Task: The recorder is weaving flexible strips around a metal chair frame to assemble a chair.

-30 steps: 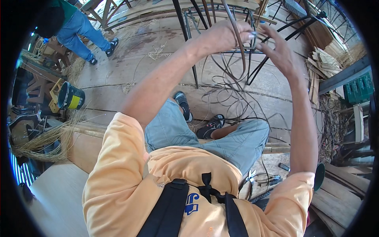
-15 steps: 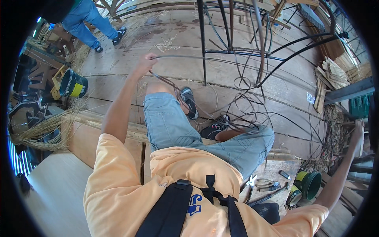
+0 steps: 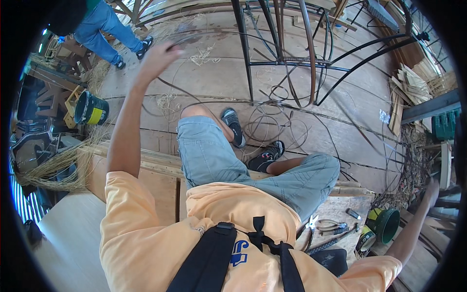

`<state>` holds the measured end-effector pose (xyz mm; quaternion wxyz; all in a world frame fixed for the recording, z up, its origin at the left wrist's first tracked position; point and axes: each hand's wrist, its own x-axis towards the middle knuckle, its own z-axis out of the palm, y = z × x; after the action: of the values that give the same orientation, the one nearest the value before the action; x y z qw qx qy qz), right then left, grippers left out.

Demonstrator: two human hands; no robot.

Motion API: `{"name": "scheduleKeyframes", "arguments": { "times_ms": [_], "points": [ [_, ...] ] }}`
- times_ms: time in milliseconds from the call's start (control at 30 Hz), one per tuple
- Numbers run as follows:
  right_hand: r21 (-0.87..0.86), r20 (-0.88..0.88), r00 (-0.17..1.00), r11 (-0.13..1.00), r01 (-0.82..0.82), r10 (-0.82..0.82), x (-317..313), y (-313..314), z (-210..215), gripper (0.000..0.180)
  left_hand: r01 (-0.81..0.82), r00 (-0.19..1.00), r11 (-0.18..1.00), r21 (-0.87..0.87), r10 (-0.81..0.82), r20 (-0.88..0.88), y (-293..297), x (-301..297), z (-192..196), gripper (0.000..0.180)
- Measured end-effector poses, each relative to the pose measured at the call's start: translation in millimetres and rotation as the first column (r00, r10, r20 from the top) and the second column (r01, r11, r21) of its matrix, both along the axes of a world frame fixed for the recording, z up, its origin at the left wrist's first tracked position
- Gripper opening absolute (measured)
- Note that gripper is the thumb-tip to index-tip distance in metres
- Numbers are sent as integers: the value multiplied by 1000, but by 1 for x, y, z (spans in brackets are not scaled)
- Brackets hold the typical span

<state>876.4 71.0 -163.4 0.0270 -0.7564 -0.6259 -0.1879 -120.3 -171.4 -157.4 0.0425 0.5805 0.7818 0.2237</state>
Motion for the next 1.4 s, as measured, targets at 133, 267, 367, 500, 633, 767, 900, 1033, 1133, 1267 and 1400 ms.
{"name": "scheduleKeyframes", "arguments": {
  "times_ms": [133,267,367,500,633,767,900,1033,1133,1267,1400],
  "points": [
    [205,-358,796,873,-442,487,-282,-1,52,51,526,849,848,63,-528,15,58,139,39,28],
    [348,-644,175,489,-800,745,-505,-63,82,59,613,789,789,30,-611,-66,86,219,64,27],
    [218,-805,39,356,-909,592,-558,-76,80,48,661,745,739,132,-667,0,109,233,63,27],
    [161,-704,210,440,-883,678,-535,-61,75,34,537,827,840,75,-542,152,84,190,51,28],
    [180,-238,606,647,-741,759,-363,39,54,26,282,914,959,-6,-267,306,47,99,2,28],
    [117,-90,806,810,-574,584,-178,61,42,25,39,892,999,-23,-24,452,21,37,-52,29],
    [140,121,829,817,-559,547,-110,21,26,29,2,916,1000,-20,6,402,7,30,-60,25],
    [165,-124,983,979,-117,138,-68,-2,20,46,16,909,999,43,-33,416,16,52,-65,26],
    [134,-195,977,985,109,-82,-29,-22,14,54,61,588,996,72,-94,804,27,75,-56,27],
    [6,-119,950,957,290,-288,13,-53,8,59,41,785,999,26,-49,618,37,55,-77,22],
    [4,83,905,908,419,-418,93,-98,-8,60,-161,680,977,141,6,733,41,36,-95,23]
  ]
}}
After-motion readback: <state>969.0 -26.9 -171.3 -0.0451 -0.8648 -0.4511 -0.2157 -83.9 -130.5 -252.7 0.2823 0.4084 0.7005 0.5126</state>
